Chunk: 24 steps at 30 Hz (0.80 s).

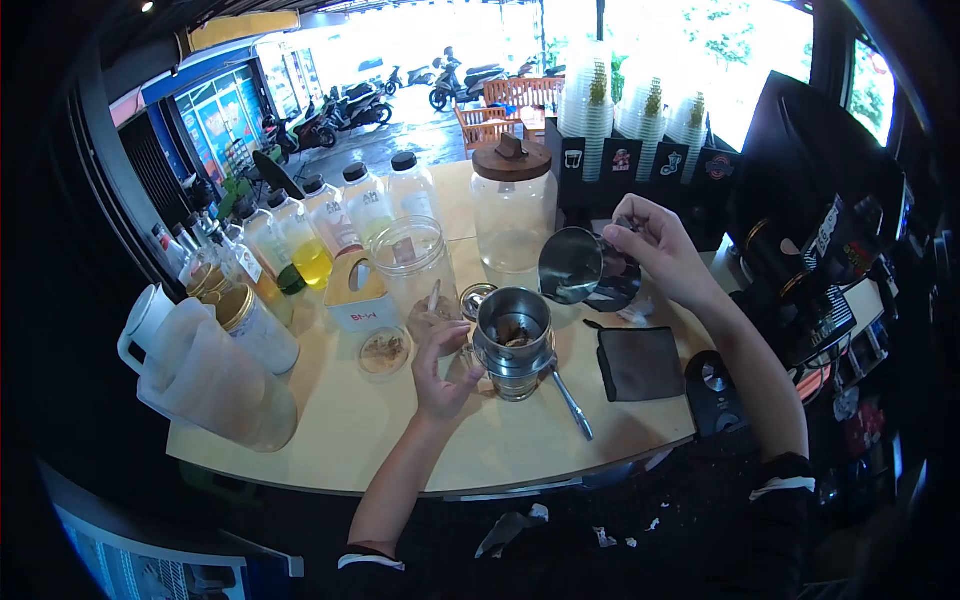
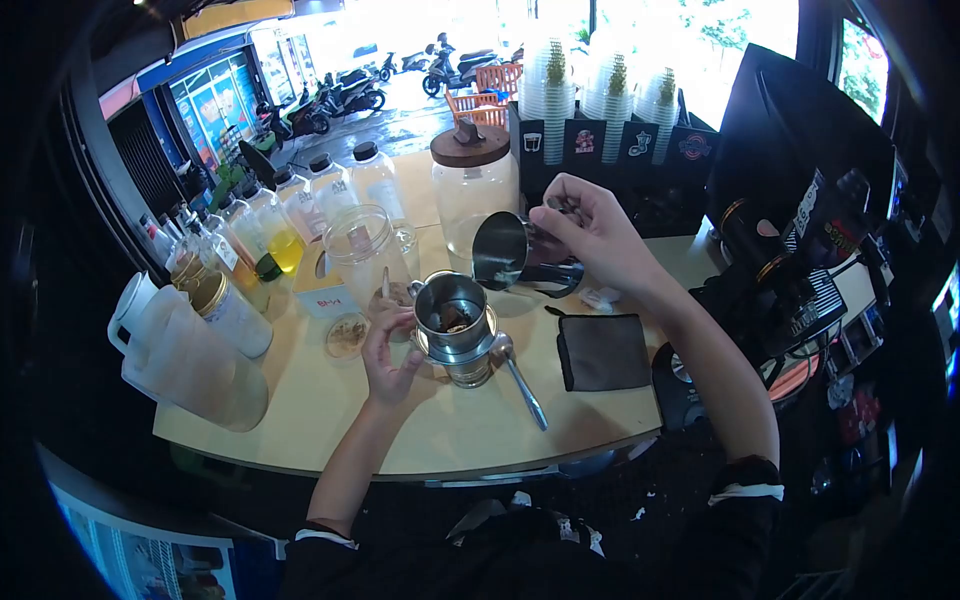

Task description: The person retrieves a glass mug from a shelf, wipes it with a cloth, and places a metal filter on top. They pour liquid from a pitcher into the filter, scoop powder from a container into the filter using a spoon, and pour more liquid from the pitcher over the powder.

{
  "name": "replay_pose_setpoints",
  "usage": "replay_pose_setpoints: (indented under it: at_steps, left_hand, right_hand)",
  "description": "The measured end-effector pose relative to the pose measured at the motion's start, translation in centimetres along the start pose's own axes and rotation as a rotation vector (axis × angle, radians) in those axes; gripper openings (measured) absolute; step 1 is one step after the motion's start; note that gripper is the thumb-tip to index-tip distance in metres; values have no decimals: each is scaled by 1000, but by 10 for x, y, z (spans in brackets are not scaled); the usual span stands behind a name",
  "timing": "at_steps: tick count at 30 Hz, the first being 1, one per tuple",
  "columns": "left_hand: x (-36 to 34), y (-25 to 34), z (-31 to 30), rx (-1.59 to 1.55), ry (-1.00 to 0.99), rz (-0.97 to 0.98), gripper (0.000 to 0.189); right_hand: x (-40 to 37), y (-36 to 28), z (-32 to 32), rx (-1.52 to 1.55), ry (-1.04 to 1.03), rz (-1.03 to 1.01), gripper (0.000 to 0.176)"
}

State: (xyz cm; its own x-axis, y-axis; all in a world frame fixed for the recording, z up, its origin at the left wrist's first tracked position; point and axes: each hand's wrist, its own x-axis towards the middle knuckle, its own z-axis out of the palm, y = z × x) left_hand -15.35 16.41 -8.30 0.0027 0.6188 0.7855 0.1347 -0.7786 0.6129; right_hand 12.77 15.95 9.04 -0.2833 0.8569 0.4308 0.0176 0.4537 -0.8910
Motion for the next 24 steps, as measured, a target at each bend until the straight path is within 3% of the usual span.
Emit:
replay_pose_setpoints:
  at_steps: [5, 12, 14, 24]
  left_hand:
    - [-3, -1, 2, -4, -59, -88, 59]
    - [-2, 3, 1, 4, -68, -89, 58]
    - [-2, 3, 0, 27, -74, -87, 59]
    - [-3, 1, 0, 23, -74, -80, 57]
  right_hand:
    - [13, 4, 3, -212, -6, -37, 19]
    - [16, -12, 19, -139, -11, -16, 17]
    - [18, -12, 19, -256, -43, -84, 15]
    - [20, -19, 29, -382, -76, -49, 20]
